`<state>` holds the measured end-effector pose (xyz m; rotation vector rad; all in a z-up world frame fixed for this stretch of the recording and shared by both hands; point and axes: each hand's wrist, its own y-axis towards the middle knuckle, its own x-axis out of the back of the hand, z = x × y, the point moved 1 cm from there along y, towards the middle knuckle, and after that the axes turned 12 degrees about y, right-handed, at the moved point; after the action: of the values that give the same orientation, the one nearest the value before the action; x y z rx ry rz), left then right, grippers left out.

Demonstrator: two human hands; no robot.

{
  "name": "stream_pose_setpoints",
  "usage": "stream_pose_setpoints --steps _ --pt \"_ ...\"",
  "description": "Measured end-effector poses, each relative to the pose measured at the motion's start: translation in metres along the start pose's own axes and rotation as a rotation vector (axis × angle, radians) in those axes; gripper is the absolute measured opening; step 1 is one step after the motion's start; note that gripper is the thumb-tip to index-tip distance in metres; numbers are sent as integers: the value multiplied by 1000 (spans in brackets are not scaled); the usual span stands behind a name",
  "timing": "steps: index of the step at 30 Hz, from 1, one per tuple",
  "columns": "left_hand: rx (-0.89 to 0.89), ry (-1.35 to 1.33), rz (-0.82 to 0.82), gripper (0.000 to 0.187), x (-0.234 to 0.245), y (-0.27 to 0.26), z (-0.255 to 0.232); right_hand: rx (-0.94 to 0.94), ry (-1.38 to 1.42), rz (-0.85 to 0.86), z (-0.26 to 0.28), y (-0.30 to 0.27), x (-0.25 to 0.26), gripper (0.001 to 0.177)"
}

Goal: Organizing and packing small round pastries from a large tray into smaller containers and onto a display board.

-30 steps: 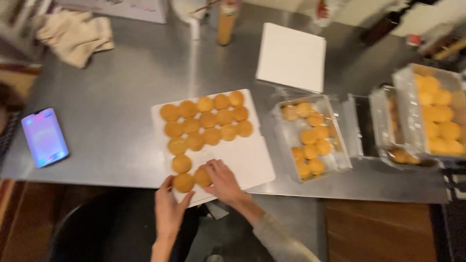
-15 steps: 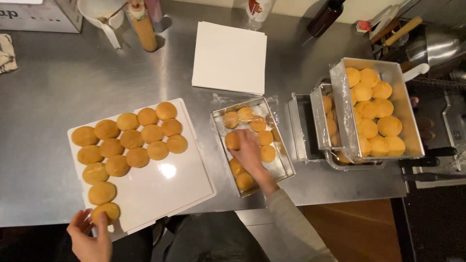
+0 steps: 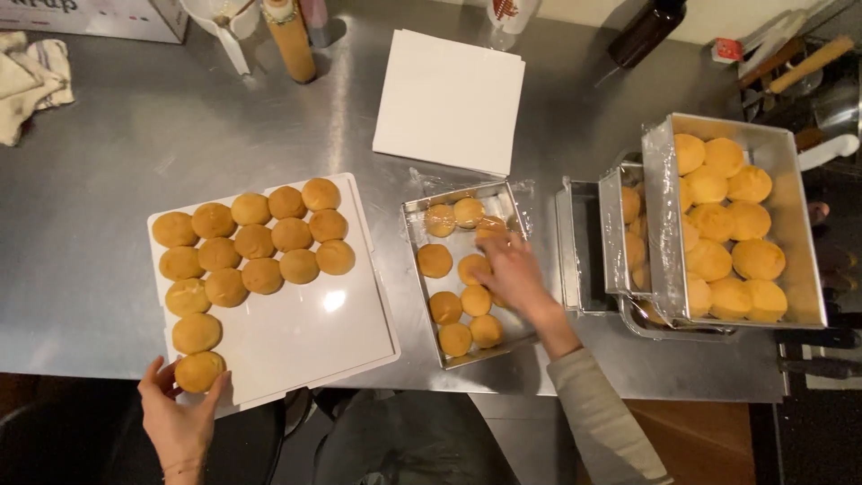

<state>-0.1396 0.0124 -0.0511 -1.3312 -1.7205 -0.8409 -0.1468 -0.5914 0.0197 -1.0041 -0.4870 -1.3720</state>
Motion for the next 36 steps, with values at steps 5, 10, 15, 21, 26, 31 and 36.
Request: stream_pose_setpoints --steps 5,10,15,21,26,31,36 --pt "96 -127 16 109 -1 8 -10 157 -510 -201 -59 40 -88 84" --pt "97 -297 51 105 -11 13 16 131 -701 -245 -42 38 -92 48" --pt "85 -283 134 89 38 30 -19 -129 -602 -279 -26 19 -87 52" --pt "18 -352 231 79 63 61 -26 -106 -689 -230 -44 30 -90 79" --pt "-31 -350 288 72 61 77 -10 -24 -821 -295 -58 43 -94 76" --pt "-29 -327 340 68 55 78 -7 123 -838 -621 31 12 -56 67" --pt "66 -350 429 65 47 79 -17 -312 630 -464 260 -21 -95 72"
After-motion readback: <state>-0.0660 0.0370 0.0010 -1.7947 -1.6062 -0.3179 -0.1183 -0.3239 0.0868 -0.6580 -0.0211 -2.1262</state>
